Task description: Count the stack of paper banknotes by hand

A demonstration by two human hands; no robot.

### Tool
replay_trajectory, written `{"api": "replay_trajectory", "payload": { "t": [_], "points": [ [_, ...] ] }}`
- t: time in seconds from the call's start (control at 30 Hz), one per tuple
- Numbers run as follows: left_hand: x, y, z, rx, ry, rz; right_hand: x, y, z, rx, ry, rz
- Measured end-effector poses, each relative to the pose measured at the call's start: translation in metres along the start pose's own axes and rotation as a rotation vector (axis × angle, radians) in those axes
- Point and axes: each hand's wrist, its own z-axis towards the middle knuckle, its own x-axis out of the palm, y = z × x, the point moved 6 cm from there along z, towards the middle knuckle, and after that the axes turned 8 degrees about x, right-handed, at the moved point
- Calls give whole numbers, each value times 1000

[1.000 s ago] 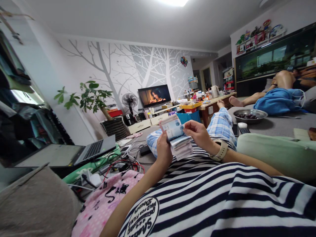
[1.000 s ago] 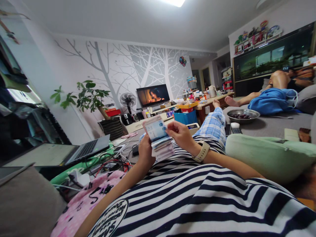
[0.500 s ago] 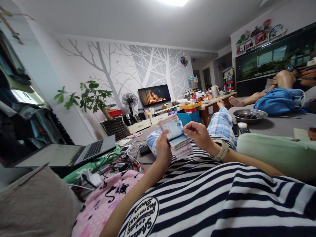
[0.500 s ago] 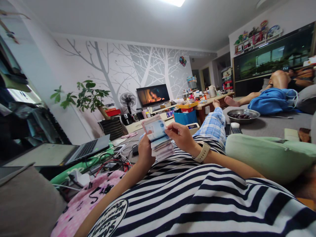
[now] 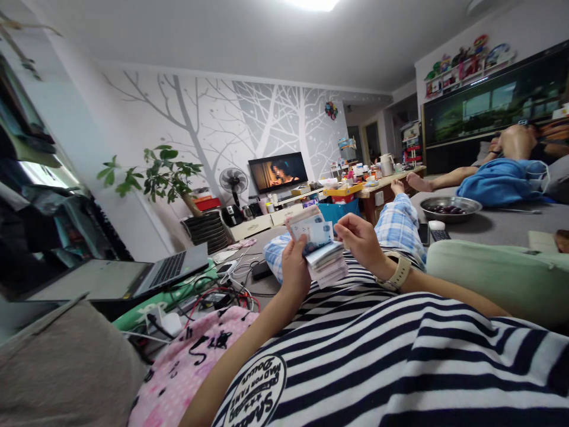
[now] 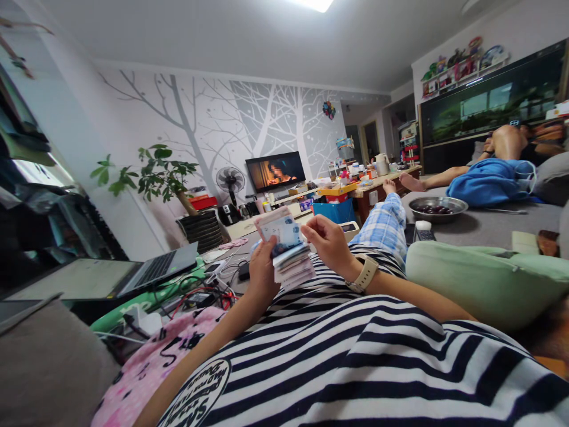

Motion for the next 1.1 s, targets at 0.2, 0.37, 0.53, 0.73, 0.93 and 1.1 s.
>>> {"api": "replay_trajectory", "payload": {
  "t": [0.2,0.37,0.53,0.73,0.93,1.1],
  "points": [
    [1,3,-1,-26,38,-66,1,-9,5,68,13,-8],
    [2,2,-1,-21,44,-60,3,-4,3,55,24,-45],
    [4,-13,-4,29,18,34,4,-1,2,44,31,-40],
    [7,-26,-9,60,9,86,4,2,0,-20,38,-34],
    [5,-29,-10,88,-31,228,5,2,-1,-43,42,-16],
    [6,-35,-13,97,-46,281,5,2,-1,-53,44,-13]
  ]
}}
